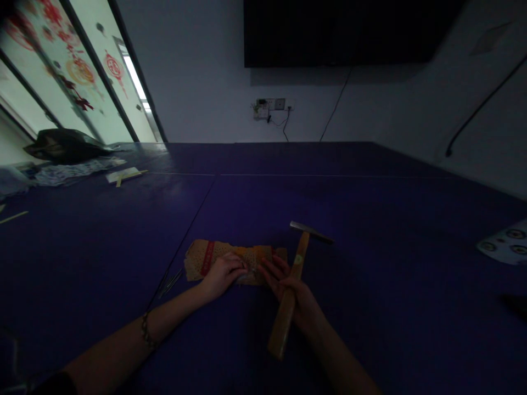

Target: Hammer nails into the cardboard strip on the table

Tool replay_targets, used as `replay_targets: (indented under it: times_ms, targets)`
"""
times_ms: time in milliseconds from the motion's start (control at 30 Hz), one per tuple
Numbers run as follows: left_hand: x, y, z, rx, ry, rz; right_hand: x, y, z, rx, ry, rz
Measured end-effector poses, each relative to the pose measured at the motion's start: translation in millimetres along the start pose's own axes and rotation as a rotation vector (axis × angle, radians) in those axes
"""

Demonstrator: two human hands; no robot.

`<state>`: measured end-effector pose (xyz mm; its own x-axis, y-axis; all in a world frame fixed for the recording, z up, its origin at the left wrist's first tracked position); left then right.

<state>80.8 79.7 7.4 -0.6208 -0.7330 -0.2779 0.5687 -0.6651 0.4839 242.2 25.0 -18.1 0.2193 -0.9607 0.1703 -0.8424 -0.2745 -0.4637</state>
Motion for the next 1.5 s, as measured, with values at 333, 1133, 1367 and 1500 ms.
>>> replay_targets:
  times_ms: [333,1133,1367,1500]
  targets:
    - [-1.3,-3.6,10.9,0.021,-0.116,-0.104,-0.9,0.5,1.3,-0.011,-0.006,0.014]
    - [8.4,-6.2,5.0,-0.015,0.012,-0.115,-2.1,0.4,2.6,-0.027,0.020,0.009]
    - [8.0,-13.2,1.0,0.086,0.015,-0.085,4.4,-1.7,-0.6,0.040,0.147,-0.002]
    - [5.7,-15.6,0.5,0.103,0.002,-0.089,12.5,-15.9,-10.3,0.286,0.225,0.009]
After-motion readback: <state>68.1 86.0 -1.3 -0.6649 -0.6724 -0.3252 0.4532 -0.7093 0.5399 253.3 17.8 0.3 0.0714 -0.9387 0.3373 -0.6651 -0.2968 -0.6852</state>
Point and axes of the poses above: each hand's wrist, its own x-axis away from the middle knuckle, its own z-axis out of the back of the hand, y = z × x, the point moved 4 cm from there along -x, towards the middle knuckle, and after that the axes turned 12 degrees about -x, right-handed, at the moved point
